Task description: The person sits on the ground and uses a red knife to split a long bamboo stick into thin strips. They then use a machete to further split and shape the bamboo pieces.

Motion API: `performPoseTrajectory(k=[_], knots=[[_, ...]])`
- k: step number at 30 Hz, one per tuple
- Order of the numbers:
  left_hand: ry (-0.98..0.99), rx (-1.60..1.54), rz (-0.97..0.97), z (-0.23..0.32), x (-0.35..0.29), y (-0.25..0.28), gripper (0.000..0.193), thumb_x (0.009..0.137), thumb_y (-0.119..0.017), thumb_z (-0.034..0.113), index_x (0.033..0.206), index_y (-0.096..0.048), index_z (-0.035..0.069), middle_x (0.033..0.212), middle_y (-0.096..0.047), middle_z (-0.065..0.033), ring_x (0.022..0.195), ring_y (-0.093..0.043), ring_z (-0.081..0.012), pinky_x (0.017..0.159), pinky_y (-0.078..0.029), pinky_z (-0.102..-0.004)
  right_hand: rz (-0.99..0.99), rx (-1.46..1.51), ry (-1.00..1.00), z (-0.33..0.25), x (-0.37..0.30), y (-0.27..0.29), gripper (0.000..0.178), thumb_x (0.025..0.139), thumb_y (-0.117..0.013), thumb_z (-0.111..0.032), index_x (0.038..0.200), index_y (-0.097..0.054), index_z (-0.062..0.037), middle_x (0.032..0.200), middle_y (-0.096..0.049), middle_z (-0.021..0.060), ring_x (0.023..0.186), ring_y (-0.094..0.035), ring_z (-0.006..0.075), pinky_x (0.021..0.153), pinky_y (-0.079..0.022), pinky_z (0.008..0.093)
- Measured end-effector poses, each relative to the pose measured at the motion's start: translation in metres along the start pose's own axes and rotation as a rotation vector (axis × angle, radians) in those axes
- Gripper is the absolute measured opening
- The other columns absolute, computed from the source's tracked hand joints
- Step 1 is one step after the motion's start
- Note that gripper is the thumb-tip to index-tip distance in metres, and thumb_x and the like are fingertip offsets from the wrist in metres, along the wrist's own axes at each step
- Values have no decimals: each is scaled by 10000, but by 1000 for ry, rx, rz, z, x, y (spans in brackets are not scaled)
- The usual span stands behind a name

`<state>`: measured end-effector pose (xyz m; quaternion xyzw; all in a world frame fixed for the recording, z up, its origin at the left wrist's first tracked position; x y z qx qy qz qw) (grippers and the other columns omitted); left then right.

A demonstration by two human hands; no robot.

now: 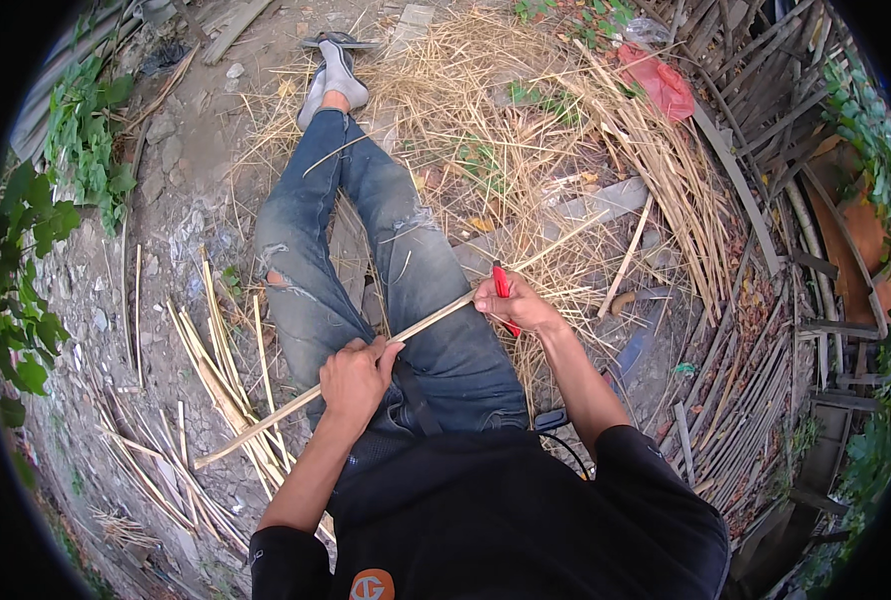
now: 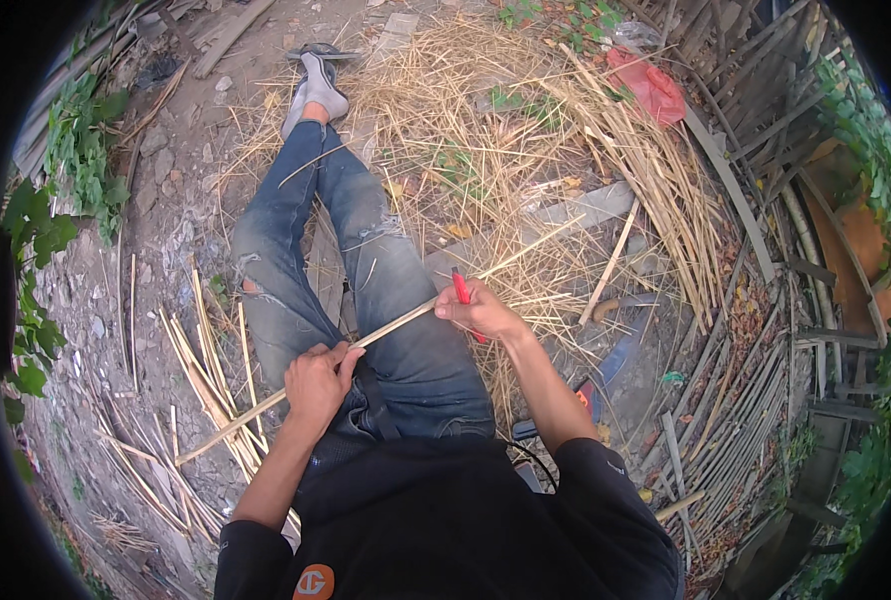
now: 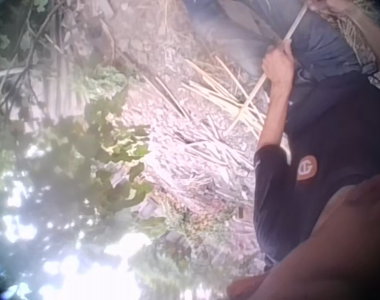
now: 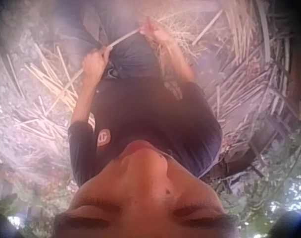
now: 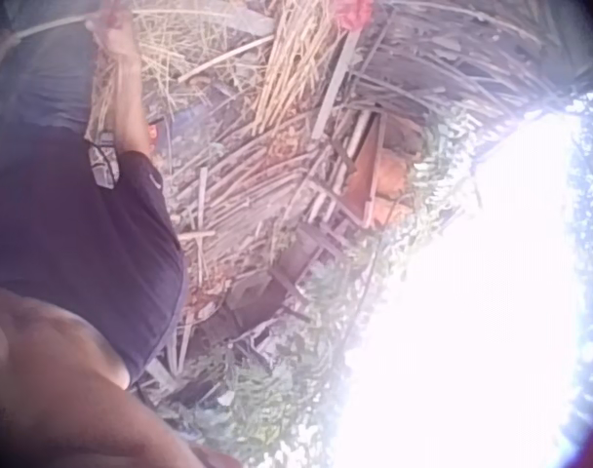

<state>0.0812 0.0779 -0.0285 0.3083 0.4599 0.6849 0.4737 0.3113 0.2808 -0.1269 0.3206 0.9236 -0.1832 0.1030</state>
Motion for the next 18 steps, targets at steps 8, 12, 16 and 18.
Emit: performPoseTrajectory(k=[8,12,16,18], knots=[[-17,69,-25,14,11,-5,322,930,-726,425,997,-797,118,706,-640,-119,649,-676,-381,573,-508,-517,-450,26,19,-12,4,-48,152,862,-808,-73,948,-711,7,776,-661,23,597,-551,102,537,-402,266],[37,47,-27,4,14,-4,346,919,-737,426,1024,-803,102,770,-686,-141,693,-692,-385,601,-519,-507,-693,384,420,-53,-12,-35,196,789,-838,-86,742,-687,30,646,-650,80,520,-577,184,487,-385,335],[67,-16,-11,-1,15,-3,344,917,-737,433,1008,-809,109,787,-695,-155,728,-699,-393,639,-530,-504,-852,694,464,-97,-45,-40,206,796,-816,-104,696,-664,-7,453,-470,40,325,-392,152,368,-245,353],[70,-92,-17,-8,13,-5,352,933,-710,458,997,-805,125,789,-688,-160,749,-700,-405,656,-538,-519,-562,649,423,-90,-54,6,236,813,-841,-182,797,-679,-11,482,-491,35,354,-401,134,388,-260,324]])
Point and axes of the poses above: each hand's wrist, its own x-axis towards the middle knuckle, its own y-axis out of the back of the hand, z = x × y, the point moved 2 cm from there along x, towards the middle knuckle
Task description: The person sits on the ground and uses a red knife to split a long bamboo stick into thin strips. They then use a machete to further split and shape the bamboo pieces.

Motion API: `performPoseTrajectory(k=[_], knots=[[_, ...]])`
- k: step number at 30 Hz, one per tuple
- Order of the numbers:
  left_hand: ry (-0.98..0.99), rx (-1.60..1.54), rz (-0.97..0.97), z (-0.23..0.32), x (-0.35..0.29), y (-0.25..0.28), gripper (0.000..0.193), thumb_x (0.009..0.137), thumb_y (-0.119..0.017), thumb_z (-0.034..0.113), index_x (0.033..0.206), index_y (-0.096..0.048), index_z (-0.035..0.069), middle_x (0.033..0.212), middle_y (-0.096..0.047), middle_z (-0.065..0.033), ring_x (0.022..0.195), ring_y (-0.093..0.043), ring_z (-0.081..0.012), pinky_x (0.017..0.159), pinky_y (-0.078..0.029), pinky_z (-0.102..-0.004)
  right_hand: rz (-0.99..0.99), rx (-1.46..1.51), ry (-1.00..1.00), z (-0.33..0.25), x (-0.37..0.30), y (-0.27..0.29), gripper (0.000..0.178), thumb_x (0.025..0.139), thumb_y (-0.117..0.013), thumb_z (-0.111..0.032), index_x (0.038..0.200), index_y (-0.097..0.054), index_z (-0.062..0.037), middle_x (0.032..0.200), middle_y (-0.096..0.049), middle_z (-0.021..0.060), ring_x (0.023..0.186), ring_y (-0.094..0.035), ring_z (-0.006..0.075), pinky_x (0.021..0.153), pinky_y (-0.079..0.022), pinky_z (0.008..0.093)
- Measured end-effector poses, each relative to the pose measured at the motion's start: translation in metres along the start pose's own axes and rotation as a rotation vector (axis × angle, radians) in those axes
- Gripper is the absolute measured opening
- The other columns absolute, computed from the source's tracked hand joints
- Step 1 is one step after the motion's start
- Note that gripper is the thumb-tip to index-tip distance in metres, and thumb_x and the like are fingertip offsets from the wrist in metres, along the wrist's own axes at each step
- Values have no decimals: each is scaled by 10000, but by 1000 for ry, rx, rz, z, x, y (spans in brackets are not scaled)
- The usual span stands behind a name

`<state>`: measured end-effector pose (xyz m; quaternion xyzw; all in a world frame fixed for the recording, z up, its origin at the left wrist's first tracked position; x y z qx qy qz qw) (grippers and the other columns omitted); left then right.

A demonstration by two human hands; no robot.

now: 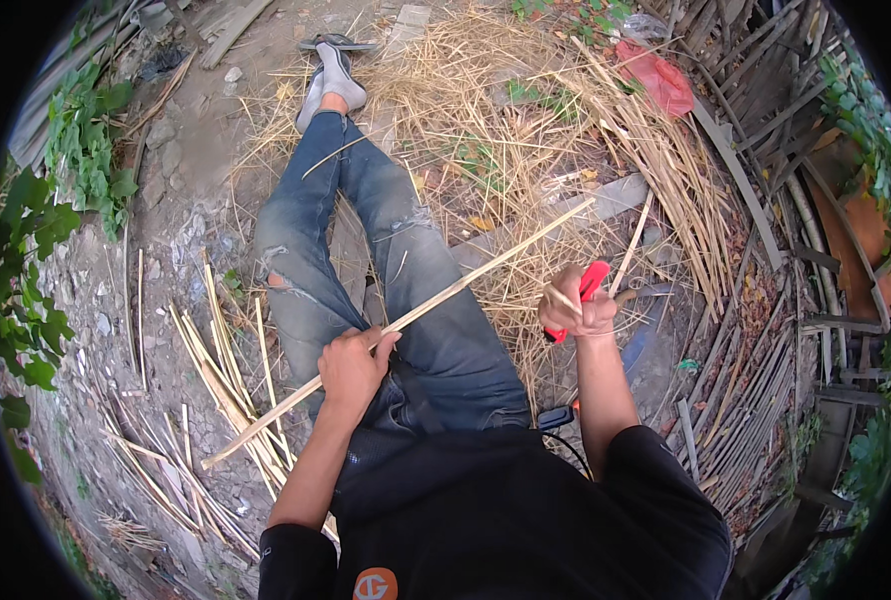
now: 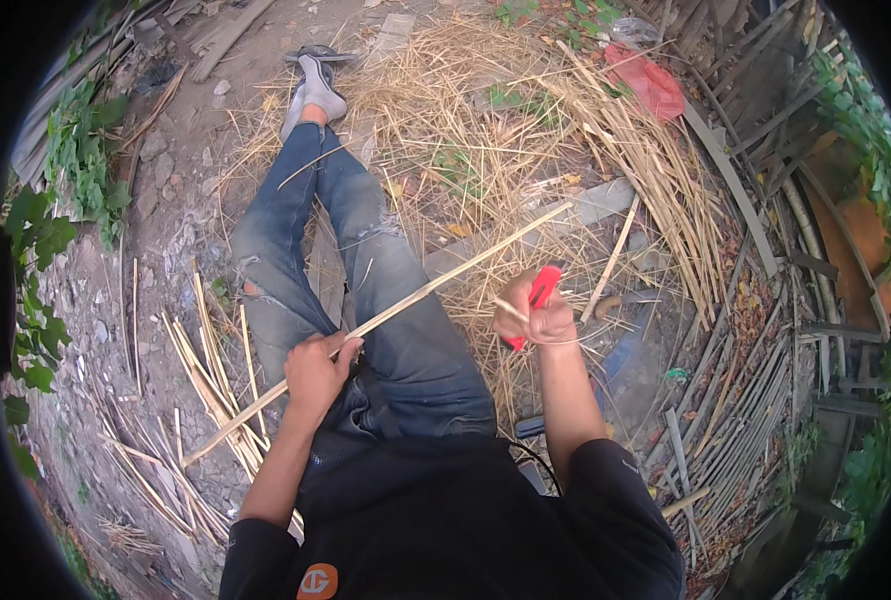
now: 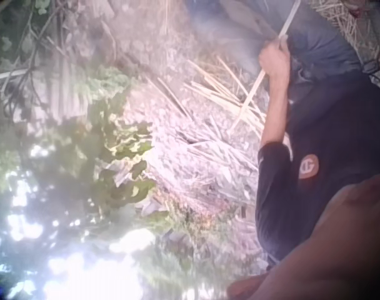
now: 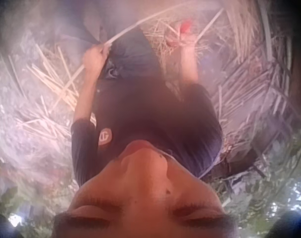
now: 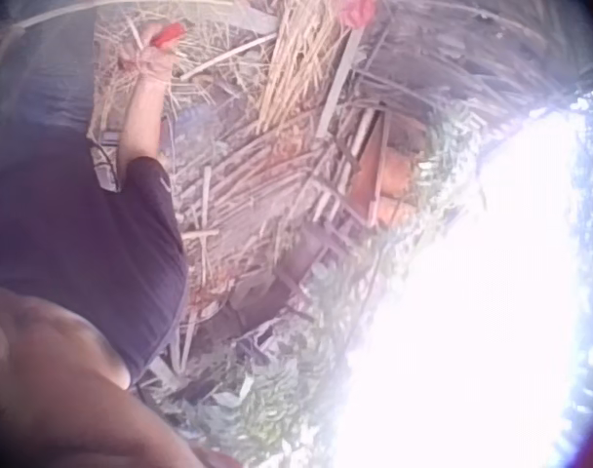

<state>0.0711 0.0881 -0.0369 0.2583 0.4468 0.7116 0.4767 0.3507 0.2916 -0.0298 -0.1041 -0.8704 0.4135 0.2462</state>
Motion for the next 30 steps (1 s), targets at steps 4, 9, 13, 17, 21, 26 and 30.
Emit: performPoseTrajectory(k=[4,9,13,17,21,26,30], knots=[[45,-14,-29,-4,-3,9,365,931,-727,430,948,-808,74,783,-707,-181,727,-691,-406,663,-527,-492,1093,-1357,-264,-23,-38,50,396,889,-807,-352,964,-690,19,628,-601,119,531,-561,243,516,-402,390],[81,-43,-79,-13,-3,3,387,951,-696,467,994,-817,102,866,-731,-202,792,-699,-434,714,-546,-521,1088,-1756,-370,21,-28,46,423,1019,-632,-378,1056,-662,43,745,-656,240,713,-657,431,679,-500,473],[89,-40,-61,-10,-6,2,398,959,-685,468,990,-813,92,883,-733,-210,813,-703,-437,724,-551,-518,963,-1669,-385,48,-16,38,439,1048,-583,-378,1110,-660,50,808,-669,297,768,-669,461,698,-505,476],[93,-49,-83,-4,-2,0,406,969,-669,472,978,-811,92,876,-729,-213,821,-703,-439,723,-552,-516,904,-1629,-506,73,0,29,483,1055,-561,-413,1085,-685,52,860,-681,319,821,-680,472,747,-520,486],[57,-30,-82,2,0,0,413,982,-648,467,969,-802,85,840,-714,-208,800,-696,-439,706,-543,-529,923,-1574,-467,85,13,21,555,1047,-558,-463,986,-697,70,846,-676,337,824,-682,484,769,-522,502],[41,14,-90,6,3,-2,414,976,-658,467,1028,-801,82,834,-708,-214,785,-692,-440,703,-537,-529,938,-1462,-425,113,8,35,559,1044,-563,-470,977,-692,69,825,-673,327,789,-680,468,744,-522,474],[45,-32,-100,3,3,-5,416,992,-632,465,968,-797,84,798,-704,-227,767,-690,-455,690,-540,-542,872,-1418,-440,118,3,47,565,1042,-569,-472,947,-693,71,790,-670,298,739,-678,415,726,-521,449]])
Point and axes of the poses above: each hand's wrist, its own x-axis towards the middle knuckle, its own y-axis out of the back of the hand, z = x × y, the point moved 2 cm from there along x, towards the middle knuckle
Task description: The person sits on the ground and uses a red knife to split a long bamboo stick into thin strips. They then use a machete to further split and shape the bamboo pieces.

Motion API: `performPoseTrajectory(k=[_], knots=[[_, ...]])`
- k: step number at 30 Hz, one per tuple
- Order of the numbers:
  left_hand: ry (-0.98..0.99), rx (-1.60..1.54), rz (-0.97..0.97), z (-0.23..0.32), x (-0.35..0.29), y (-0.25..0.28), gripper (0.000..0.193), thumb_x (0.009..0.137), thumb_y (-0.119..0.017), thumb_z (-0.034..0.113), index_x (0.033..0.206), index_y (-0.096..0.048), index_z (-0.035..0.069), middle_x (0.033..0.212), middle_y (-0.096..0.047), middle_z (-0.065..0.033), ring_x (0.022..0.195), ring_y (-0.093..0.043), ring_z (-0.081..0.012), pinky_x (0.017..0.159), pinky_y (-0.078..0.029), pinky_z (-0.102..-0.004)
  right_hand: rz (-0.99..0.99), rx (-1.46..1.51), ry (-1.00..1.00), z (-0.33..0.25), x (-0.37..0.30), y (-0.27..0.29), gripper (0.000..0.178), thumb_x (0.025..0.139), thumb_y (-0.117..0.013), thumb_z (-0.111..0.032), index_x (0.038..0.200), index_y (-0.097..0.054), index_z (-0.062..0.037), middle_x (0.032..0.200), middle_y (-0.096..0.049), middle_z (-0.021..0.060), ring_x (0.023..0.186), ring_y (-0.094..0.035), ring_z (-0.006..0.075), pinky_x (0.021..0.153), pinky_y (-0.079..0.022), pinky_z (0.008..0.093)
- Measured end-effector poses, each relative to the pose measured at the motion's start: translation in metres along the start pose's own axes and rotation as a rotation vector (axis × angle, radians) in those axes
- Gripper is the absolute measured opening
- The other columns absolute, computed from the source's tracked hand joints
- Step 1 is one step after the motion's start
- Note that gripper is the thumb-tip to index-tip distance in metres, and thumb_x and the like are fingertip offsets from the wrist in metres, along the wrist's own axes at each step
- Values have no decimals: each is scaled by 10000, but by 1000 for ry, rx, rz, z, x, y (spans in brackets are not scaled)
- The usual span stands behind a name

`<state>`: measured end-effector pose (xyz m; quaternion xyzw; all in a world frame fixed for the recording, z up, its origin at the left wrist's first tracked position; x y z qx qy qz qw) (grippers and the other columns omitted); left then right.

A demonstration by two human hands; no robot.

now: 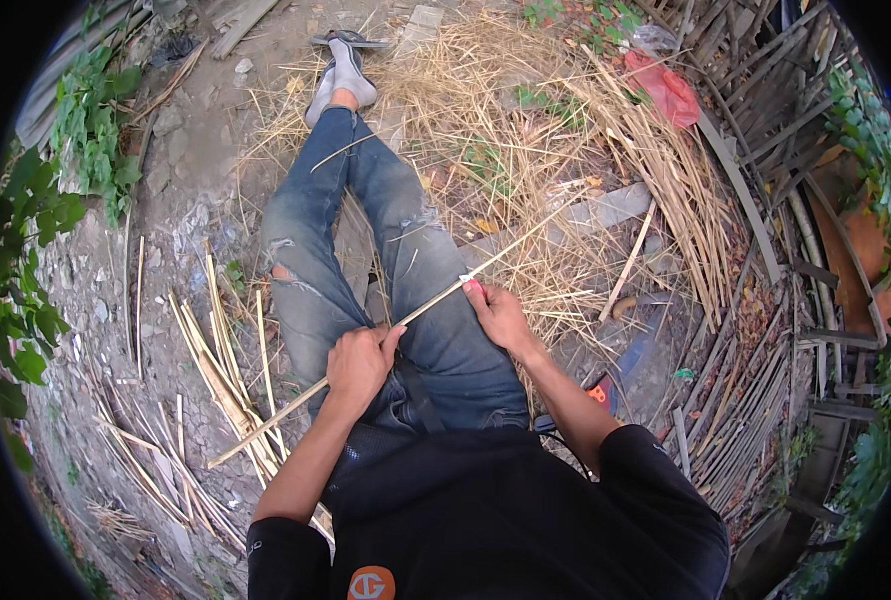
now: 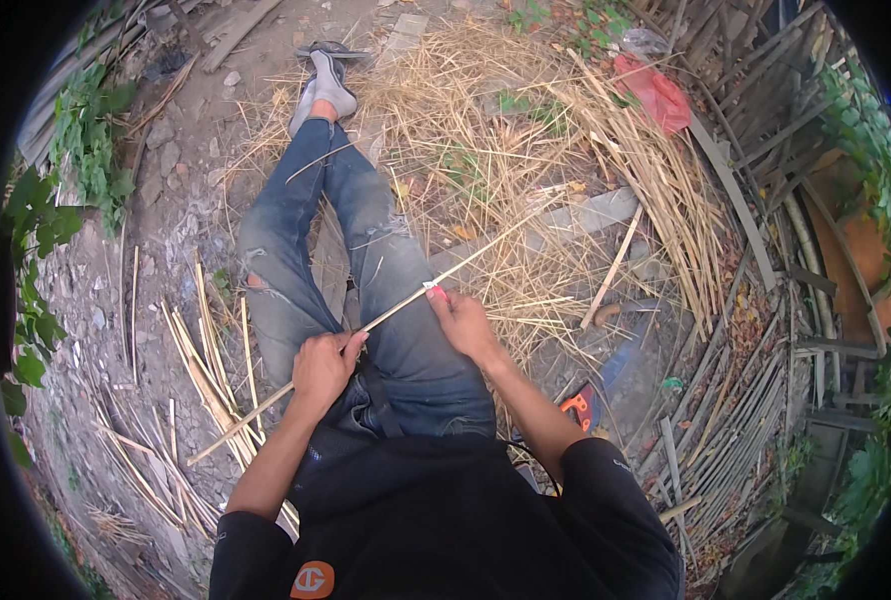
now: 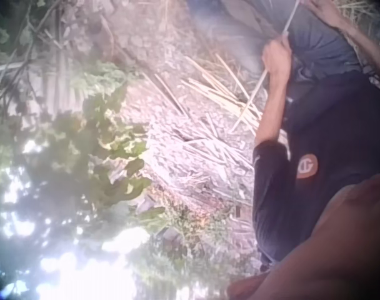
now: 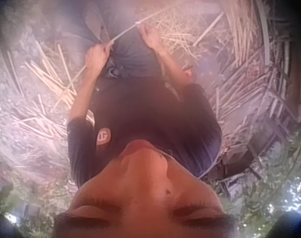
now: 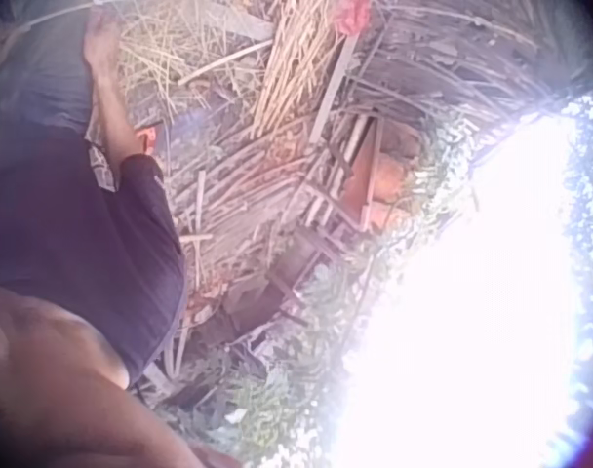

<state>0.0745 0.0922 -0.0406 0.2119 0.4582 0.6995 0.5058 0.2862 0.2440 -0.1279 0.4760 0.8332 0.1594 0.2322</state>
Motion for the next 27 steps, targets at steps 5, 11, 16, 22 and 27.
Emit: performPoseTrajectory(k=[5,11,16,22,27], knots=[[89,-130,-95,3,6,-1,409,996,-637,460,975,-810,90,798,-704,-248,788,-689,-469,724,-552,-532,-221,65,6,0,3,2,560,1052,-566,-469,936,-703,61,749,-677,211,687,-656,262,700,-512,404],[90,-143,-105,13,18,-7,411,991,-654,450,963,-804,69,778,-702,-239,798,-689,-468,731,-549,-522,-244,408,-140,10,3,7,485,1069,-579,-426,783,-644,-40,650,-539,-51,595,-472,59,554,-377,287],[66,-127,-85,3,10,-8,450,993,-634,474,911,-782,57,775,-701,-239,795,-683,-479,708,-544,-538,121,530,-118,6,-2,7,321,1015,-692,-299,823,-640,-46,660,-518,-75,580,-430,44,528,-336,274],[-33,-78,36,3,5,-8,406,967,-674,441,918,-774,51,830,-708,-215,778,-691,-454,686,-539,-532,202,409,-26,-14,3,5,267,955,-762,-251,895,-736,7,683,-621,-27,606,-491,53,551,-395,274],[-36,-16,55,6,5,-6,353,926,-737,412,1002,-810,75,829,-706,-184,769,-699,-422,685,-532,-516,177,340,-3,-9,8,5,204,927,-776,-180,868,-739,12,633,-607,-16,604,-498,66,566,-416,292]])
Point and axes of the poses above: each hand's wrist, its own x-axis towards the middle knuckle, its own y-axis out of the back of the hand, z = x × y, the point moved 2 cm from there along x, towards the middle knuckle
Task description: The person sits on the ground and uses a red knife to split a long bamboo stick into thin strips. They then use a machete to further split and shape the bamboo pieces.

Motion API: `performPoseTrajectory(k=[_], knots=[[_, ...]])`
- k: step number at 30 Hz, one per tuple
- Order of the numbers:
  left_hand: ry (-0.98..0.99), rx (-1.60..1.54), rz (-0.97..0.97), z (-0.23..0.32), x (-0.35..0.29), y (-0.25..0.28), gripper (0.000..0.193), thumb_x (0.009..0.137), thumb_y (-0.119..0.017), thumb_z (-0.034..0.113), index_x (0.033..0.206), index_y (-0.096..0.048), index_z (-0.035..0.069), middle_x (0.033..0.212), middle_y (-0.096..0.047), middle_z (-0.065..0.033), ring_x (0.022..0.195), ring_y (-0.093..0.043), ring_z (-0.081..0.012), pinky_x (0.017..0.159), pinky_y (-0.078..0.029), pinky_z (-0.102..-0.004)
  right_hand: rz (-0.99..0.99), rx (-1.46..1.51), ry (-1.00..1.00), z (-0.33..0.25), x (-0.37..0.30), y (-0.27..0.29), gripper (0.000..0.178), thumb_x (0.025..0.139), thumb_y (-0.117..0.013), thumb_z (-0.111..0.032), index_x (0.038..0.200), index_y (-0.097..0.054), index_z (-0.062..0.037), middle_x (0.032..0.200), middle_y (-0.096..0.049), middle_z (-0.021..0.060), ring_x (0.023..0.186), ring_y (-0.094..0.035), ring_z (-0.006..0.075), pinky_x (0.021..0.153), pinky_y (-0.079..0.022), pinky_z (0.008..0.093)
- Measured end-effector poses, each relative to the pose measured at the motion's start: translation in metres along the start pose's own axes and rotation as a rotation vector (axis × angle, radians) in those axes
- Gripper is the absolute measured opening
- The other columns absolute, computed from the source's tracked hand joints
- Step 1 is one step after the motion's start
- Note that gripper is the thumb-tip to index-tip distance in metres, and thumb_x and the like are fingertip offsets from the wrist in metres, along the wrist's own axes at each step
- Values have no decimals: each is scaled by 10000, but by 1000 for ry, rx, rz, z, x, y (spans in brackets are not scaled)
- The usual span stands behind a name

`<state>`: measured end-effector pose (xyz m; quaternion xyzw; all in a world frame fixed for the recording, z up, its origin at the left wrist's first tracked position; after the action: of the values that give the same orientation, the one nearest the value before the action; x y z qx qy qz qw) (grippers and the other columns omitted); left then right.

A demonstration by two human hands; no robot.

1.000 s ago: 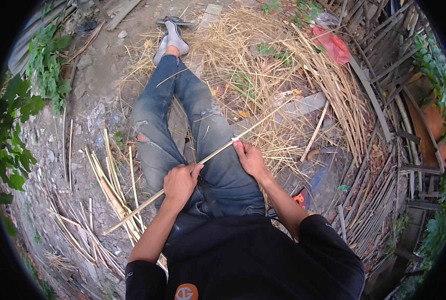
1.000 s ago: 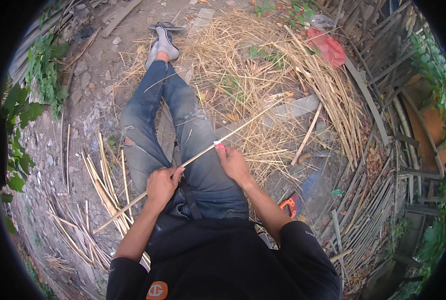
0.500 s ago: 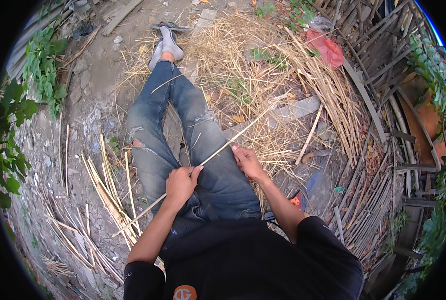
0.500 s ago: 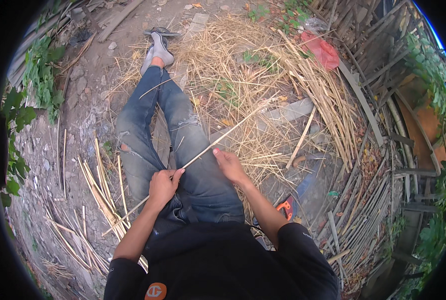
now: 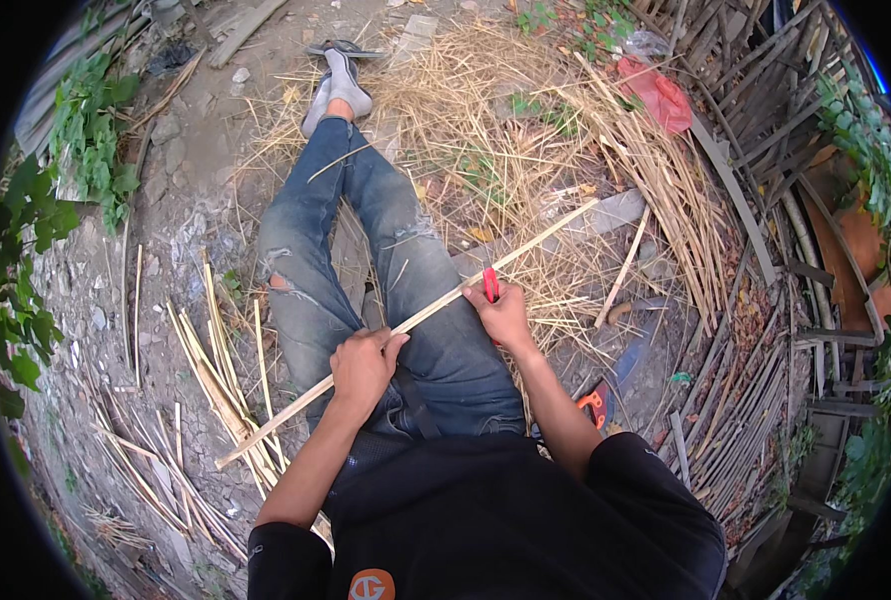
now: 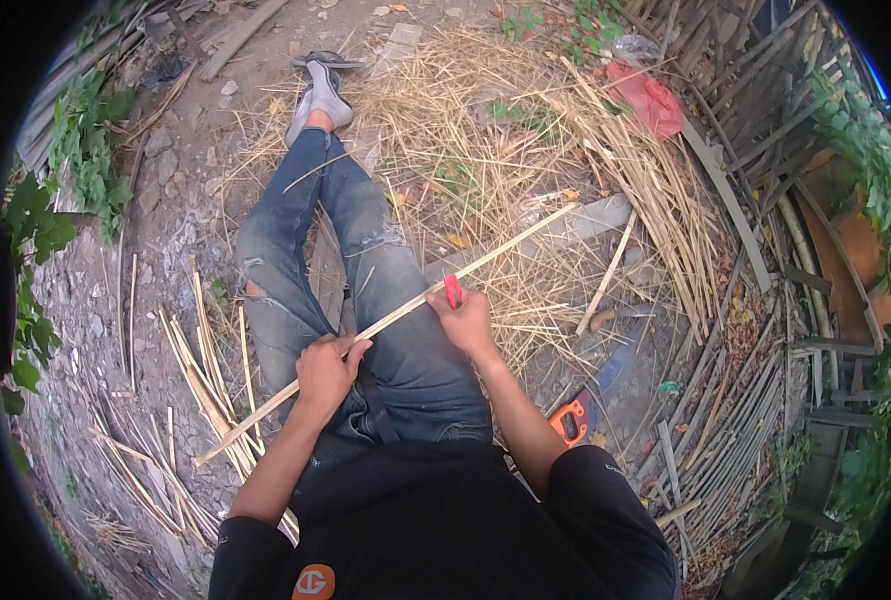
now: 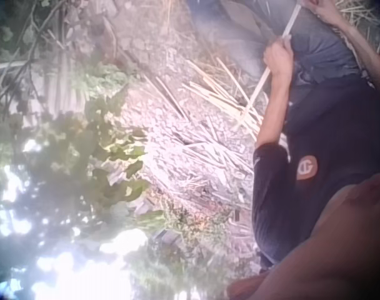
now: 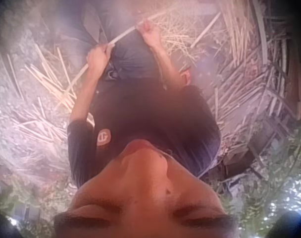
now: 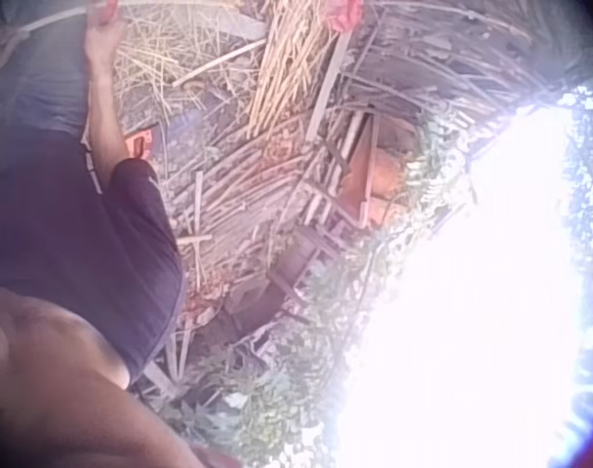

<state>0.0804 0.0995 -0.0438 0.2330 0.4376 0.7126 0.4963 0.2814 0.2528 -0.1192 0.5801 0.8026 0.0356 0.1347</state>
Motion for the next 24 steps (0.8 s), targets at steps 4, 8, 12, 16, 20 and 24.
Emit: performPoseTrajectory(k=[4,8,12,16,20,24], knots=[[-8,42,18,0,1,0,340,918,-743,412,1004,-814,91,813,-697,-174,747,-695,-414,668,-526,-515,-190,-96,34,-20,-12,3,201,916,-779,-171,858,-724,14,656,-614,15,631,-513,82,593,-428,304],[-21,61,20,0,0,0,332,914,-744,416,1004,-815,104,812,-697,-172,743,-693,-417,668,-526,-516,-195,-126,49,-9,-13,8,327,955,-729,-289,877,-711,28,696,-643,88,660,-567,152,637,-458,346],[-18,56,8,-3,0,0,328,913,-743,421,997,-815,111,808,-695,-172,744,-691,-418,669,-526,-517,35,-410,-96,5,5,26,563,1012,-589,-500,906,-712,39,755,-679,227,711,-659,366,691,-494,459],[-16,58,-6,-1,-1,-1,323,916,-738,423,983,-816,116,809,-694,-174,755,-692,-416,675,-527,-517,131,-551,-110,15,18,41,638,1032,-507,-550,963,-725,45,783,-668,321,818,-674,498,743,-500,542],[-23,33,-5,-1,-2,-1,334,925,-726,432,984,-813,115,810,-693,-177,771,-691,-416,686,-528,-517,109,-524,-92,11,24,43,655,1032,-502,-562,973,-726,50,748,-653,325,778,-667,504,728,-502,543],[-12,19,-36,-3,-1,-2,349,931,-717,440,986,-811,108,808,-689,-186,780,-688,-423,698,-529,-521,48,-509,-78,20,13,30,653,1038,-501,-554,977,-721,58,736,-645,322,758,-669,484,711,-500,525]])
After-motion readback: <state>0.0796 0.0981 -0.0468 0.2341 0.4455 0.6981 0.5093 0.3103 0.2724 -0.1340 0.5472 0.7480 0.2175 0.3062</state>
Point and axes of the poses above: each hand's wrist, its own x-axis towards the middle knuckle, its own y-axis out of the back of the hand, z = x × y, the point moved 2 cm from there along x, towards the middle knuckle
